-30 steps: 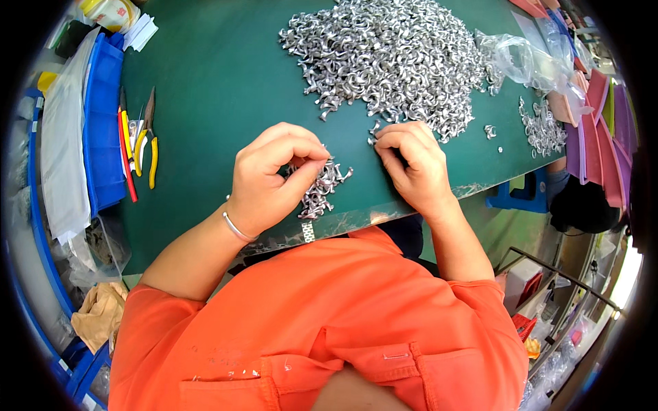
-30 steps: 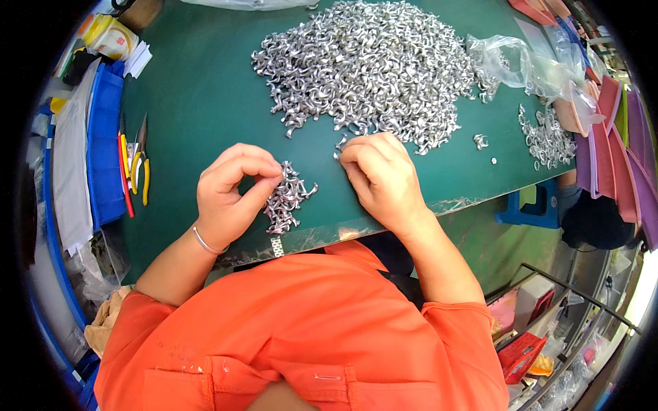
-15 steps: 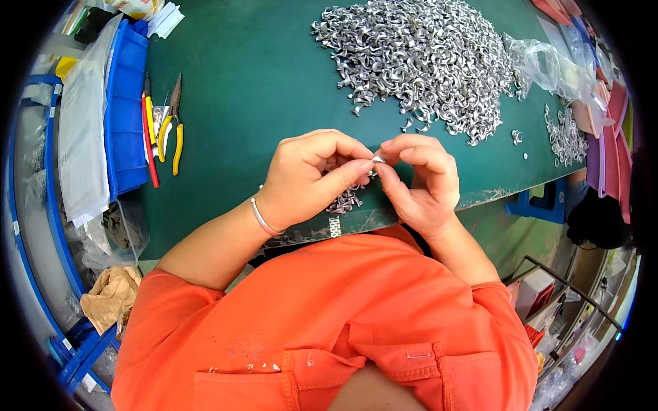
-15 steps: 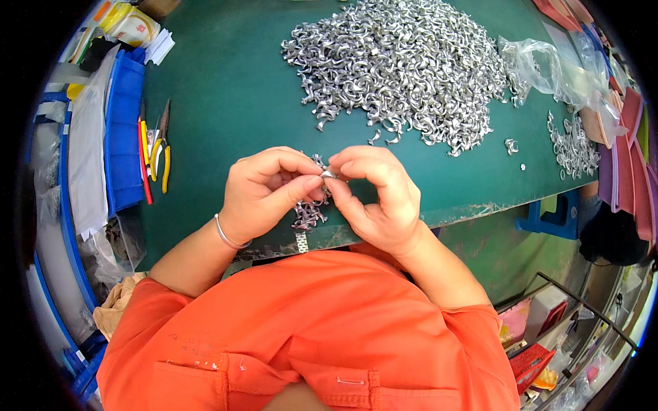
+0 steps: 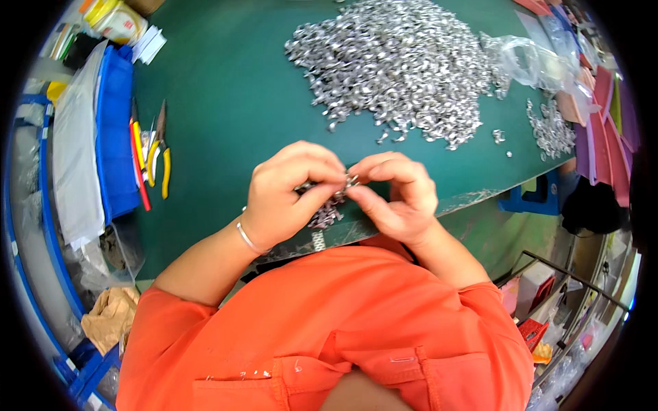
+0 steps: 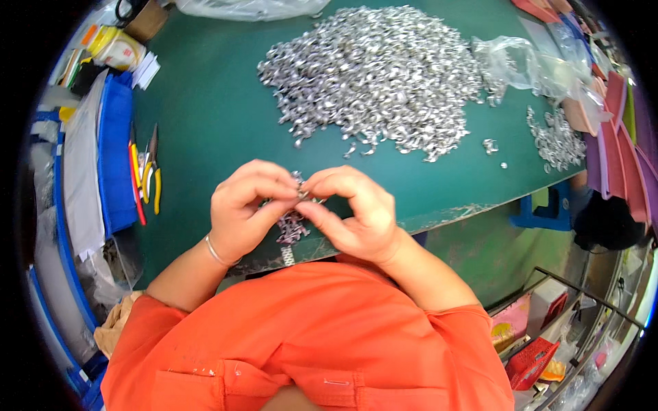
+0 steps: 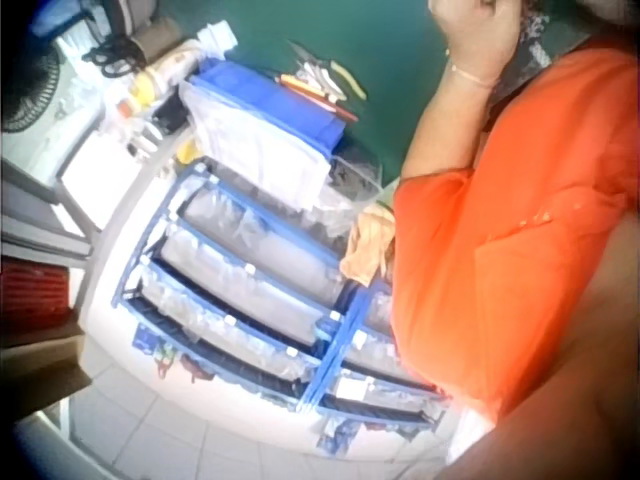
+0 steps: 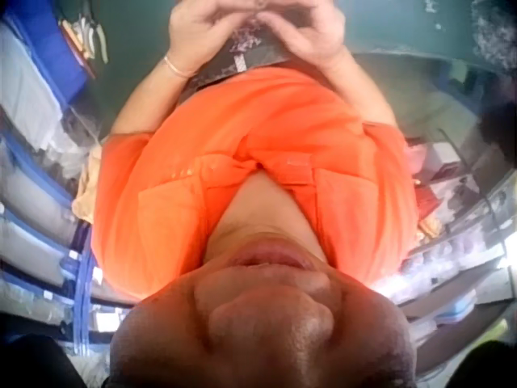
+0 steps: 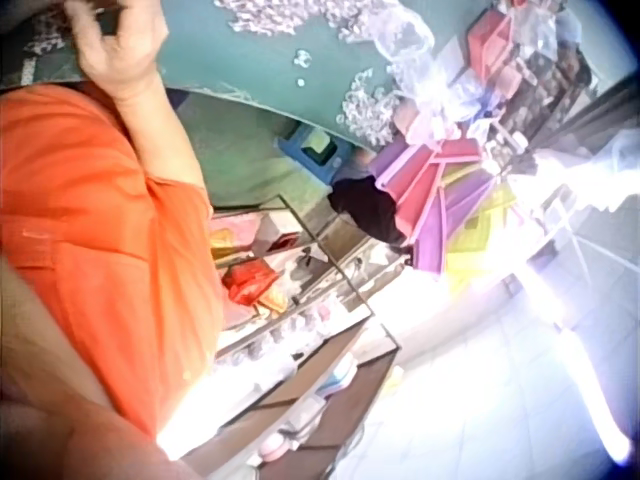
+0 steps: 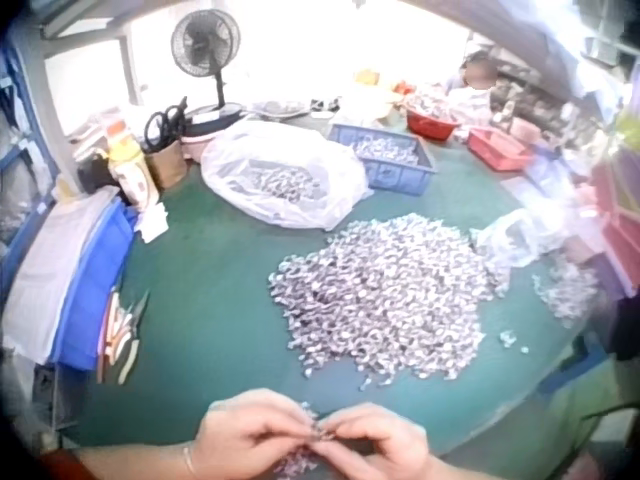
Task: The person sorts through a large pile of small silver metal parts on a green table by hand, picking up individual pieces and moving them to different areas.
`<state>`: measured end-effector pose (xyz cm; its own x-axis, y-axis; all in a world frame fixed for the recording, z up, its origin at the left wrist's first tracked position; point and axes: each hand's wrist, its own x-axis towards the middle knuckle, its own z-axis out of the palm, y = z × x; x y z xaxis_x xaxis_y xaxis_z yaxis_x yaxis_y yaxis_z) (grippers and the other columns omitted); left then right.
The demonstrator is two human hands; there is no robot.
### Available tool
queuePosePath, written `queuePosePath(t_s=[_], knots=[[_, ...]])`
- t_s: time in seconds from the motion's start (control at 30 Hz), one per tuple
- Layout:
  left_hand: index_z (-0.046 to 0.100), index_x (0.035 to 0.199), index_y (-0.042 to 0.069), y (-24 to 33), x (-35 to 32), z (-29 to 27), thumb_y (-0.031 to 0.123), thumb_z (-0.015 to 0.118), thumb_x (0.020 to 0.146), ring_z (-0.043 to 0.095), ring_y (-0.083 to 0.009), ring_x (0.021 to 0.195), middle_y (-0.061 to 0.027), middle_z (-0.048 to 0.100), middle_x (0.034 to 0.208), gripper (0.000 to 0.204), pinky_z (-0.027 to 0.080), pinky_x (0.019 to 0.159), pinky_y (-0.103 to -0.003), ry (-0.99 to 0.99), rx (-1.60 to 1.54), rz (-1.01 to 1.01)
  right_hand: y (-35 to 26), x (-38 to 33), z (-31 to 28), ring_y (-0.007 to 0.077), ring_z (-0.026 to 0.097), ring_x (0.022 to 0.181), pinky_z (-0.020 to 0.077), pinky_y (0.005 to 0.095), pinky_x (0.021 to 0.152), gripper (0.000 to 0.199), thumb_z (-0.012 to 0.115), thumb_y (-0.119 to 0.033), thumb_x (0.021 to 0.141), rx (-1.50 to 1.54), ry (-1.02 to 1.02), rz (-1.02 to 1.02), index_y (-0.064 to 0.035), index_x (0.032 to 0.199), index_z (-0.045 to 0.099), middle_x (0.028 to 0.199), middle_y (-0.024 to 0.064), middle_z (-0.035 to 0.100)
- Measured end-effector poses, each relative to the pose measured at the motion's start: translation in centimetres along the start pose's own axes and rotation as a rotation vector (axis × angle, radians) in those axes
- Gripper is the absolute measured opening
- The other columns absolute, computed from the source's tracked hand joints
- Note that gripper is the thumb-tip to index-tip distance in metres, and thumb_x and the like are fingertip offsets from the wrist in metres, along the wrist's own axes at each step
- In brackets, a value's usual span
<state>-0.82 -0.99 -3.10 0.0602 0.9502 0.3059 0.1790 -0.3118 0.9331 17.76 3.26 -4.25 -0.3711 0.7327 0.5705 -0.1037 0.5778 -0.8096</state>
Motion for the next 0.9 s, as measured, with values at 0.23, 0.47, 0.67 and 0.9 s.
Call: queuePosePath(t_s=[0.23,0.47,0.67,0.9], knots=[[0.064,0.088,-0.002,0.2,-0.5,-0.2,-0.017,0.066,0.077,0.063,-0.0189,0.091,-0.0131,0.062,0.101,0.018,0.053,0.078,-0.028,0.068,0.048,-0.023,0.4,4.5,-5.4,0.0258,0.065,0.078,0.0522,0.0343,0.071,0.020,0.066,0.011,0.072,-0.554,0.138,-0.196,-0.0047,0.082,0.059,0.084,0.0107,0.066],[0.064,0.088,-0.002,0.0,-0.2,-0.2,-0.014,0.065,0.080,0.061,-0.0160,0.087,-0.0103,0.062,0.096,0.014,0.051,0.076,-0.025,0.067,0.054,-0.005,6.9,10.6,-22.6,0.0229,0.066,0.078,0.0521,0.0327,0.076,0.012,0.065,-0.006,0.087,-1.030,0.500,0.094,-0.0008,0.097,0.066,0.090,0.0118,0.070],[0.066,0.090,-0.002,-0.1,-0.4,-0.4,-0.012,0.066,0.080,0.062,-0.0130,0.084,-0.0088,0.062,0.095,0.014,0.051,0.072,-0.023,0.074,0.046,-0.047,1.9,6.2,-11.0,0.0246,0.066,0.079,0.0507,0.0349,0.070,0.007,0.067,-0.002,0.081,-0.680,0.011,0.097,-0.0025,0.088,0.066,0.086,0.0108,0.068],[0.066,0.090,-0.002,0.1,-0.3,-0.4,-0.013,0.067,0.080,0.062,-0.0129,0.084,-0.0088,0.062,0.095,0.014,0.053,0.072,-0.023,0.040,0.041,-0.070,1.0,2.4,-6.3,0.0286,0.060,0.081,0.0464,0.0375,0.071,0.014,0.068,0.001,0.076,-0.736,-0.340,-0.020,-0.0046,0.085,0.059,0.085,0.0091,0.064]])
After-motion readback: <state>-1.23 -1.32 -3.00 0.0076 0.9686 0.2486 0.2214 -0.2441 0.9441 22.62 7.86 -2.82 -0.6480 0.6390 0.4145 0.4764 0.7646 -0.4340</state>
